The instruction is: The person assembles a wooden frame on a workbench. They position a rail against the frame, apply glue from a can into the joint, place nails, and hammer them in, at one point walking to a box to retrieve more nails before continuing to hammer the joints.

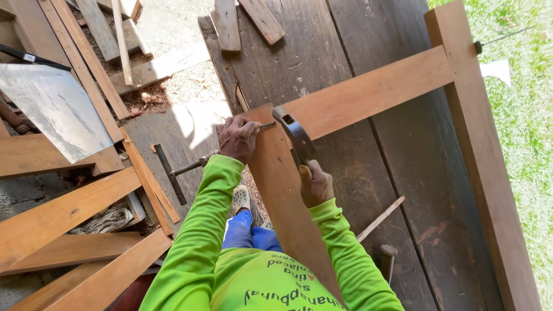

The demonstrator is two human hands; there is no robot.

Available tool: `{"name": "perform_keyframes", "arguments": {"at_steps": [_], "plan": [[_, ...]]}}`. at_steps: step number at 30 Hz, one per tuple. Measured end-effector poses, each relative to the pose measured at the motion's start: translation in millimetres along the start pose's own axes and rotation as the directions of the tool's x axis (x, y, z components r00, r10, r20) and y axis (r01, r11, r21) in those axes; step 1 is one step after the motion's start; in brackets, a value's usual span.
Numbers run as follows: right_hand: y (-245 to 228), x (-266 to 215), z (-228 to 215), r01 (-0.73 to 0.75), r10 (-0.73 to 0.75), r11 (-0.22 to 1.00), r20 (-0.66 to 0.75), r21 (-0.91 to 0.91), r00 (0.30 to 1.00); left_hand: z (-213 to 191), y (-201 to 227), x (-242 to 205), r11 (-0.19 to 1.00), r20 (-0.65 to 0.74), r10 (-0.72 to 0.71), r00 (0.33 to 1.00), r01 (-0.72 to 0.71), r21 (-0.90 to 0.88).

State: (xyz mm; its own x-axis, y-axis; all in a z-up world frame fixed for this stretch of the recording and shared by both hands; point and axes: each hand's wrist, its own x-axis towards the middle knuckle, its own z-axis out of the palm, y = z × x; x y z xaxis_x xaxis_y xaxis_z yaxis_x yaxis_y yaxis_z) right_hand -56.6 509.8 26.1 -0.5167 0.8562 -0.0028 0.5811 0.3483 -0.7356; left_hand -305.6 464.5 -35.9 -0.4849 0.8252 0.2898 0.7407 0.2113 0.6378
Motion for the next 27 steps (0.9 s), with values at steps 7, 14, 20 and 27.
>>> {"name": "perform_keyframes", "arguments": {"at_steps": [7,14,20,27], "plan": [[2.7,3.0,4.5,-0.150,0.152,0.987,0.035,-0.059,0.988,1.0,-3.3,1.7,1.000,0.028,0.007,1.000,-0.007,0.013],[-11.9,7.1,-3.4,-0.214,0.216,0.975,0.046,-0.052,0.975,4.9,-2.7,-0.7,1.000,0.051,-0.008,0.999,0.007,0.019],[9.9,-0.1,14.5,-0.193,0.195,0.980,0.024,-0.052,0.981,-0.2,-1.7,-1.7,0.999,0.025,0.023,0.999,-0.024,0.035],[-28.3,-22.0,-21.4,-0.137,0.137,0.984,0.009,0.111,0.991,3.4,-8.8,5.3,0.957,0.045,-0.169,0.985,0.174,-0.231]]}}
